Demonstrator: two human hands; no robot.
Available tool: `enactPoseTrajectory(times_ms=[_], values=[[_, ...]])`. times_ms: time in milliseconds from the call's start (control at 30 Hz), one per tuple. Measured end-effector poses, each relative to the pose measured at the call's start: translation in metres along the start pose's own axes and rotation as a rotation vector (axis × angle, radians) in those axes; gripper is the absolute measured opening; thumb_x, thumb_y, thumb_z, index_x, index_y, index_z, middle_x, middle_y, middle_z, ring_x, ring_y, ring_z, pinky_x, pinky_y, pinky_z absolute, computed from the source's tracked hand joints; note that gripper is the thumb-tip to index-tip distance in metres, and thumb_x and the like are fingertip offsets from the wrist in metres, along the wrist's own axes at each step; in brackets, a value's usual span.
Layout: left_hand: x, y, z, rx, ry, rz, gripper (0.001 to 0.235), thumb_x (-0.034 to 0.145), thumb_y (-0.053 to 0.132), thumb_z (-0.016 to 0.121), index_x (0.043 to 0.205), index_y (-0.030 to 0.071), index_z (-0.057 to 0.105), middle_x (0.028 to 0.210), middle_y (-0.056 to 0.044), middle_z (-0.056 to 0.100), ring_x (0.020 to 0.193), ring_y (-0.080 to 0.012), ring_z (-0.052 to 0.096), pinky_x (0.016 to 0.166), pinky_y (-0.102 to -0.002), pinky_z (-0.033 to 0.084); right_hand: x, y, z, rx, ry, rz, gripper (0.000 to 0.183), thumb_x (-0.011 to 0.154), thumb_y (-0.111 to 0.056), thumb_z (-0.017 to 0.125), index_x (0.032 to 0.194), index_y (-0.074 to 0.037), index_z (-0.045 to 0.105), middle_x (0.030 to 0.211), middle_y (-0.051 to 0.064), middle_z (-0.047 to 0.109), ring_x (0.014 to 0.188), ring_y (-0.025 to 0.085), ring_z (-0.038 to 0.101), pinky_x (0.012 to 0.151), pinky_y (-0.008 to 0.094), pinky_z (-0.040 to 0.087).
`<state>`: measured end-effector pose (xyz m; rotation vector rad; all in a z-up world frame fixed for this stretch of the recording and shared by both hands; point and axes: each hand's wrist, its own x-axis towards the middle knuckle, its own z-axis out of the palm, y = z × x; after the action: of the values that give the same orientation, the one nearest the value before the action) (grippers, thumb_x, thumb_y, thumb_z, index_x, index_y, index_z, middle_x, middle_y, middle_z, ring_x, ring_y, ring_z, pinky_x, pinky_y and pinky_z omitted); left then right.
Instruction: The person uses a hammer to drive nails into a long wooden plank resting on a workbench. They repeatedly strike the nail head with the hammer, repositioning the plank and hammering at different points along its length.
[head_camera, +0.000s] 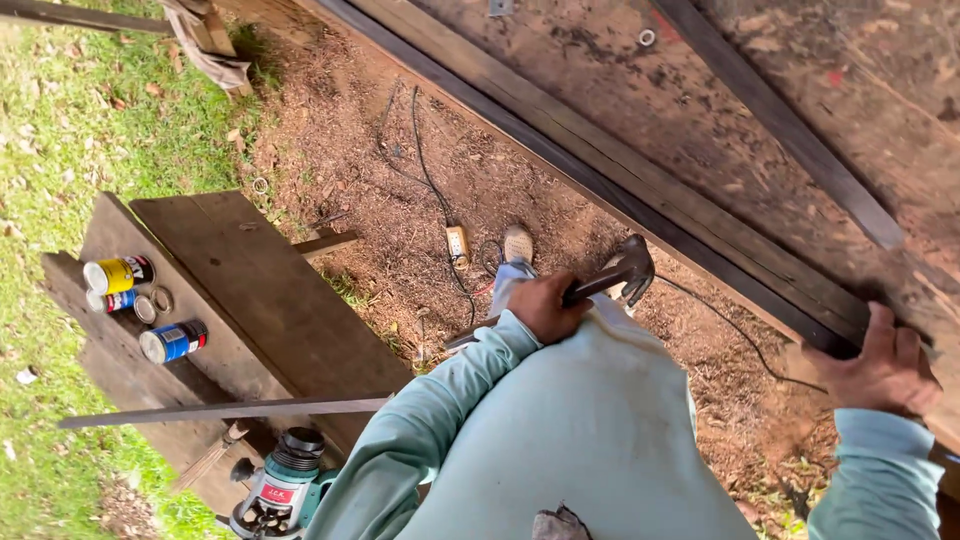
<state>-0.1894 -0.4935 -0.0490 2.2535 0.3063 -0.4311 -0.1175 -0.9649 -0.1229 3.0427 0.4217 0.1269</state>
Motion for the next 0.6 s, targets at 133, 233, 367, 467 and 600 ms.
enactPoseTrajectory(times_ms=[133,233,367,467,600], values=[[-0.001,-0.001,-0.005,-0.048,0.022,0.013,0.03,0.084,0.036,0.075,0.1,0.012,0.066,0.08,-0.013,0.072,0.075,-0.0363,0.072,0.066,-0.048,0.055,0.006,-0.01,-0.017,-0.015,0.027,-0.03,0.083,0.079,-0.068,0.086,0.134,-0.013,0.06,0.107,0.011,0.062,0.096,0.028,0.07,0.077,0.042,0.058],[-0.004,-0.001,-0.008,-0.09,0.058,0.017,0.031,0.083,0.035,0.075,0.102,0.012,0.067,0.081,-0.014,0.072,0.077,-0.0364,0.072,0.067,-0.048,0.055,0.005,-0.008,-0.012,-0.029,-0.001,-0.013,0.084,0.076,-0.066,0.085,0.137,-0.013,0.06,0.107,0.01,0.063,0.095,0.029,0.07,0.075,0.043,0.058],[-0.007,-0.005,-0.008,-0.116,0.096,-0.048,0.032,0.083,0.037,0.077,0.1,0.012,0.067,0.082,-0.015,0.072,0.079,-0.0379,0.072,0.069,-0.05,0.055,0.003,0.004,0.003,-0.031,0.006,-0.031,0.083,0.076,-0.063,0.082,0.137,-0.012,0.059,0.112,0.013,0.064,0.098,0.032,0.067,0.084,0.044,0.057],[-0.018,-0.005,-0.013,-0.164,0.161,-0.121,0.033,0.083,0.038,0.077,0.099,0.011,0.067,0.082,-0.016,0.072,0.081,-0.0388,0.071,0.071,-0.051,0.054,0.009,0.004,-0.006,-0.038,-0.074,-0.02,0.095,0.071,-0.069,0.084,0.139,-0.009,0.058,0.111,0.017,0.064,0.1,0.036,0.066,0.085,0.047,0.056],[-0.045,-0.01,-0.016,-0.28,0.298,-0.226,0.032,0.083,0.039,0.076,0.098,0.012,0.068,0.084,-0.016,0.073,0.083,-0.0389,0.071,0.073,-0.051,0.054,0.027,0.006,-0.004,-0.06,-0.161,-0.05,0.109,0.065,-0.077,0.082,0.138,-0.001,0.056,0.113,0.025,0.064,0.103,0.039,0.066,0.09,0.049,0.057]])
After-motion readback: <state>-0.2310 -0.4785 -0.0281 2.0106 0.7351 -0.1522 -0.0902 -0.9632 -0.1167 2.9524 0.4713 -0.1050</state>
